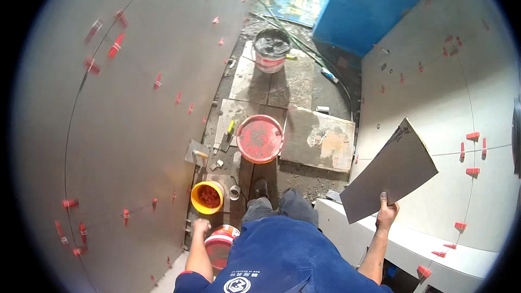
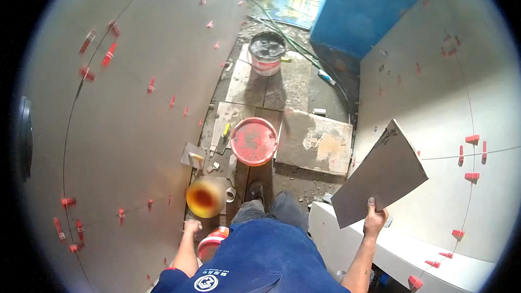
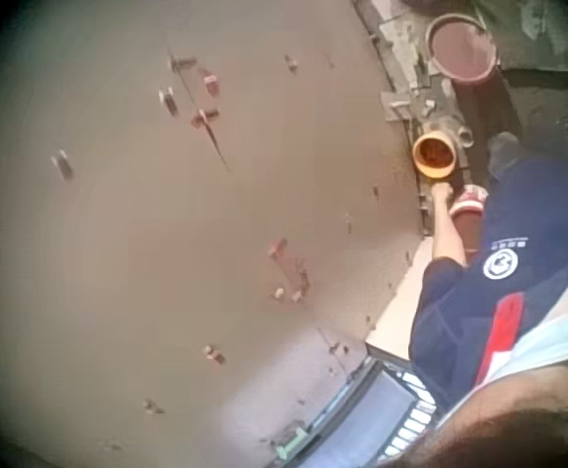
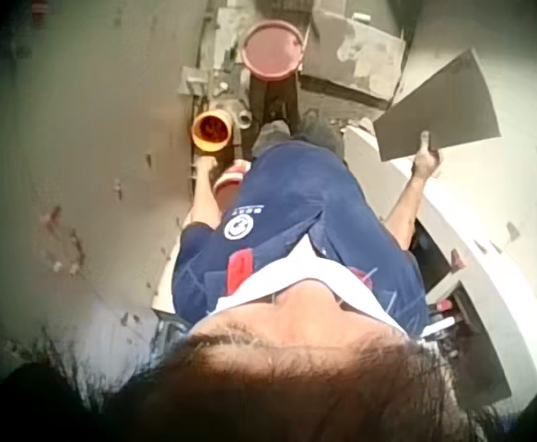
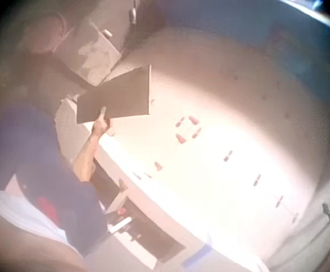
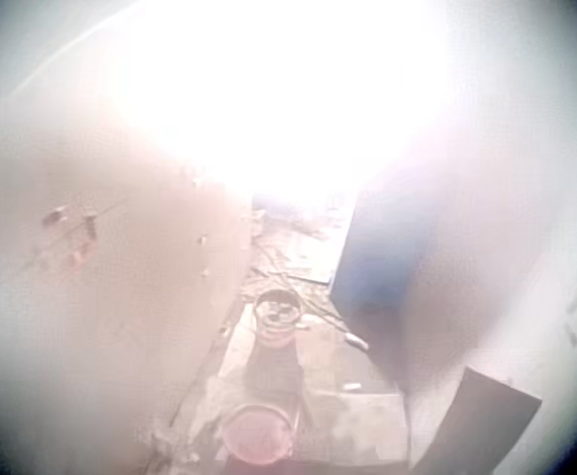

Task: The person measures a space, cuts a tile to size using a power saw while sitting on the floor, applies mortar to the back of the tile with a trowel, and then positions it onto the wall, tapping it with a rubber mallet.

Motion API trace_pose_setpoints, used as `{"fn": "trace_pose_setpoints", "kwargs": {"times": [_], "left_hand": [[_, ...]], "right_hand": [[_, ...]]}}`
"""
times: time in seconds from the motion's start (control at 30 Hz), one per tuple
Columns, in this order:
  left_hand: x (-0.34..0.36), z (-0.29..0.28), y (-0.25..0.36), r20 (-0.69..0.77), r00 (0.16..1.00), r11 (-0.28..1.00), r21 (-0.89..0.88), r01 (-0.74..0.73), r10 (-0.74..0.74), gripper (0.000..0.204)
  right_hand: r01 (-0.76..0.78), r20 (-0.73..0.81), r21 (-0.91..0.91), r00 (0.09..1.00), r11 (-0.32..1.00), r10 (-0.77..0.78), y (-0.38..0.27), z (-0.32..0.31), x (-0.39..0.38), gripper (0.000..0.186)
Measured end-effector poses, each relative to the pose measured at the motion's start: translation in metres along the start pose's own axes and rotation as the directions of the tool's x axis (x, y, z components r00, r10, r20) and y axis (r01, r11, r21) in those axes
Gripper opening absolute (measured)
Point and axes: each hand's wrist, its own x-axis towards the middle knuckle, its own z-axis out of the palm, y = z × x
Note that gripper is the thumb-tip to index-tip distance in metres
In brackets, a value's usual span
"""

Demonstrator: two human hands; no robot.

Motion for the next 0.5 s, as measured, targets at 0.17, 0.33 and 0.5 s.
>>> {"fn": "trace_pose_setpoints", "kwargs": {"times": [0.17, 0.33, 0.5], "left_hand": [[0.059, -0.069, 0.173, -0.369, 0.886, 0.939, -0.088, -0.332, 0.279, 0.011], [0.062, -0.071, 0.357, -0.455, 0.78, 0.864, -0.043, -0.501, 0.43, 0.023], [0.084, -0.016, 0.397, -0.559, 0.712, 0.87, 0.037, -0.492, 0.426, 0.021]], "right_hand": [[-0.082, -0.036, -0.253, 0.996, 0.964, 0.076, 0.0, 0.003, 0.031, 0.034], [-0.165, -0.039, -0.304, 0.986, 0.938, 0.161, 0.023, 0.004, 0.092, 0.034], [-0.05, 0.033, -0.213, 0.998, 0.976, 0.059, 0.002, 0.037, 0.183, 0.029]]}}
